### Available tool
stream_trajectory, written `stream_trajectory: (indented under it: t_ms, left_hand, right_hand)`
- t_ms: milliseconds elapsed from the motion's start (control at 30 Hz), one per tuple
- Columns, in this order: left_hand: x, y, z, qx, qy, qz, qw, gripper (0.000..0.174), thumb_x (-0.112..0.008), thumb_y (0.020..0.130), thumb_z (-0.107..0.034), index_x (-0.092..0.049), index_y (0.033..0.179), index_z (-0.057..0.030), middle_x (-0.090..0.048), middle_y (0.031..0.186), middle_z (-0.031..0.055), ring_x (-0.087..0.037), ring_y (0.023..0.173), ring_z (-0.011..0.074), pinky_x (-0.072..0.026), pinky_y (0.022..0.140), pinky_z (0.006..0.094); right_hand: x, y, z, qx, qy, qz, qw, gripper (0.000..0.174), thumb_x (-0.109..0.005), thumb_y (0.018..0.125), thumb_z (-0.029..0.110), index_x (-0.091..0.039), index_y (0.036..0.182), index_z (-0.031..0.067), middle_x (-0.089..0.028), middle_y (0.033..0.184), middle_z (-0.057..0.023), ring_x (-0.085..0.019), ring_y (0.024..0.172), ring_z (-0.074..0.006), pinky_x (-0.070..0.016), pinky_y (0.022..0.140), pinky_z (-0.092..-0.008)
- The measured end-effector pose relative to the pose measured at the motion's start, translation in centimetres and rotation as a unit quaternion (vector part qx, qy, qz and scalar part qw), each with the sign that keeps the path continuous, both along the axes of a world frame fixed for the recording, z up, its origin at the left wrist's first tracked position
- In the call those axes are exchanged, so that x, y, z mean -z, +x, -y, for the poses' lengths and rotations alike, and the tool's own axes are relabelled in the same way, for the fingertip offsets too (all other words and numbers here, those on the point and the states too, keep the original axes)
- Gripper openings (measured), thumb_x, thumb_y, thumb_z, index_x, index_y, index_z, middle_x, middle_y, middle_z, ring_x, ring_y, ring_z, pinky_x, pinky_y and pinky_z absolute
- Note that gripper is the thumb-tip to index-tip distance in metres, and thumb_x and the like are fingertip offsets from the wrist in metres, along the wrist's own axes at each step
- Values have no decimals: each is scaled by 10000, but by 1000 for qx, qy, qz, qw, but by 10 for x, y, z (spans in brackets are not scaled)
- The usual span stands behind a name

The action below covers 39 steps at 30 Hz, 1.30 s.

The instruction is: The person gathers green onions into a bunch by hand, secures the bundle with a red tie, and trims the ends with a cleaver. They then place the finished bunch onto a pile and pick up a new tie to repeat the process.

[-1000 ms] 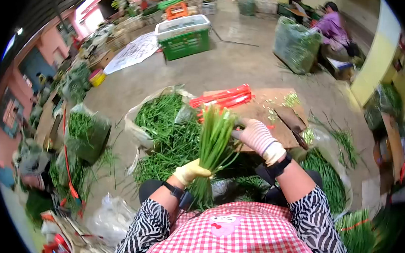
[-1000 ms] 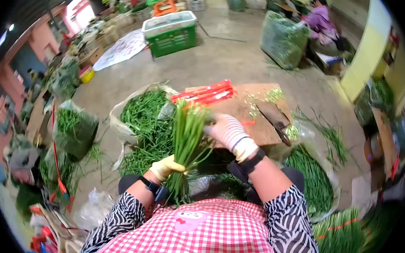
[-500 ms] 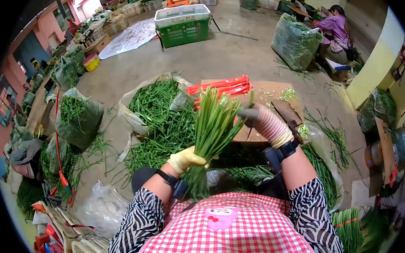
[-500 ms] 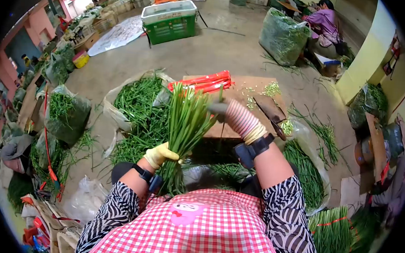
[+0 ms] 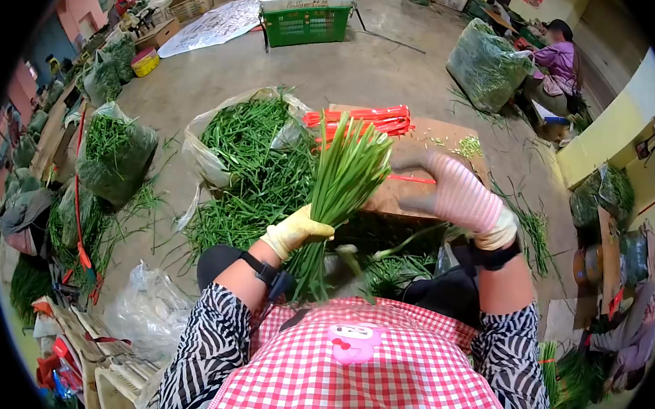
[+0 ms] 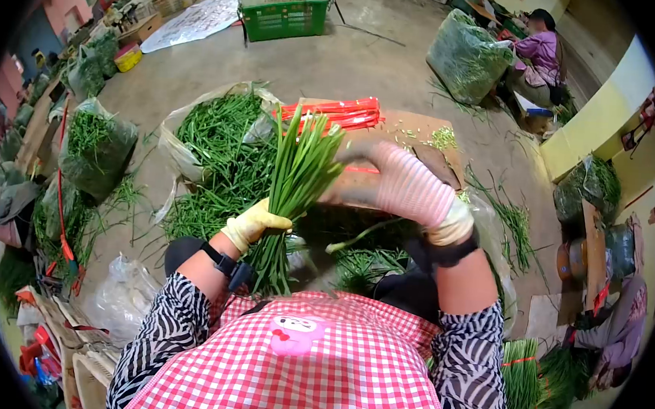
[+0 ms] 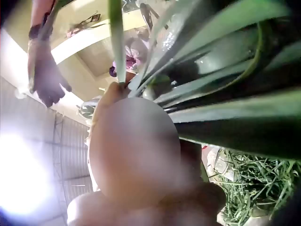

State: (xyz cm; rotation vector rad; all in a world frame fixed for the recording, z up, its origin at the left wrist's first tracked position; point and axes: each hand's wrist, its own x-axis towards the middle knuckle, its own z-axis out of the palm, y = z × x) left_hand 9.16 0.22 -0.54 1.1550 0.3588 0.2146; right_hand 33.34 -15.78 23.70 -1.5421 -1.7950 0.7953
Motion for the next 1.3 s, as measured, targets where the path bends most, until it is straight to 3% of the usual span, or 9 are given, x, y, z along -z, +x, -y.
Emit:
stream_trajectory:
  t_ms: [100, 300, 567, 767, 833, 967, 1100, 1233, 1300]
  left_hand:
    - [-2, 2, 7, -19, -7, 7, 1000, 599, -779, 803, -63, -626, 1381, -25, -694, 1228, 68, -634, 1059, 159, -514, 908, 308]
    - [-3, 3, 7, -21, 15, -13, 1000, 540, -767, 778, -1, -650, 1304, -29, -690, 1163, 27, -625, 1007, 133, -513, 886, 295]
    - [5, 3, 7, -10, -3, -8, 1000, 547, -773, 773, -15, -648, 1305, -26, -684, 1152, 24, -620, 1005, 137, -510, 880, 295]
    - [5, 1, 9, 21, -10, -36, 999, 601, -771, 778, -28, -630, 1362, -25, -688, 1211, 53, -624, 1058, 151, -509, 904, 308]
    - [4, 0, 8, 22, -22, -24, 999, 618, -771, 782, -34, -622, 1382, -24, -690, 1233, 65, -627, 1077, 158, -509, 914, 312]
    - [-2, -5, 3, -1, -19, -19, 1000, 611, -759, 803, -37, -612, 1395, -14, -693, 1246, 85, -640, 1063, 169, -524, 890, 310]
    - [-12, -11, -1, -82, 0, 10, 997, 481, -732, 824, -36, -650, 1298, -15, -700, 1129, 67, -652, 933, 154, -538, 790, 300]
    - [-20, -12, -17, -131, 13, 15, 991, 452, -746, 835, -40, -650, 1277, -19, -683, 1098, 32, -642, 922, 146, -547, 790, 307]
    - [-31, 0, -13, -171, 37, 42, 984, 457, -753, 839, -35, -636, 1280, -35, -676, 1068, 29, -637, 920, 139, -545, 790, 301]
  right_hand:
    - [45, 10, -43, 94, 267, 310, 908, 416, -844, 800, 281, -731, 1149, 84, -731, 1050, -135, -694, 1052, -320, -383, 1180, -500]
    - [64, 15, -82, 43, 62, 523, 849, 251, -822, 797, 309, -770, 994, 162, -709, 825, -95, -701, 936, -308, -281, 1237, -596]
    - [85, 26, -79, 25, 149, 498, 854, 117, -784, 791, 175, -731, 867, 105, -687, 774, -140, -703, 871, -349, -397, 1163, -580]
    - [73, 35, -81, 137, 168, 561, 799, 85, -664, 848, 129, -727, 841, 73, -727, 797, -173, -739, 780, -355, -587, 724, -484]
    - [49, 49, -74, 217, 115, 529, 813, 153, -644, 933, 192, -697, 934, 49, -725, 858, -188, -713, 825, -397, -562, 750, -476]
    - [37, 122, -40, 382, 381, 304, 785, 219, -693, 1006, 256, -729, 1092, 58, -721, 857, -154, -682, 764, -297, -534, 721, -397]
    - [34, 147, 8, 277, 95, -61, 954, 236, -695, 989, 209, -722, 1113, 11, -669, 852, -9, -594, 776, -78, -492, 699, -247]
    - [43, 92, 23, 145, -237, 112, 954, 445, -736, 934, 302, -690, 1262, 4, -752, 1008, -152, -685, 869, -182, -546, 786, -324]
    - [102, 89, 11, 51, -59, 219, 973, 565, -748, 917, 325, -629, 1360, -6, -739, 1142, -252, -727, 1032, -288, -561, 897, -392]
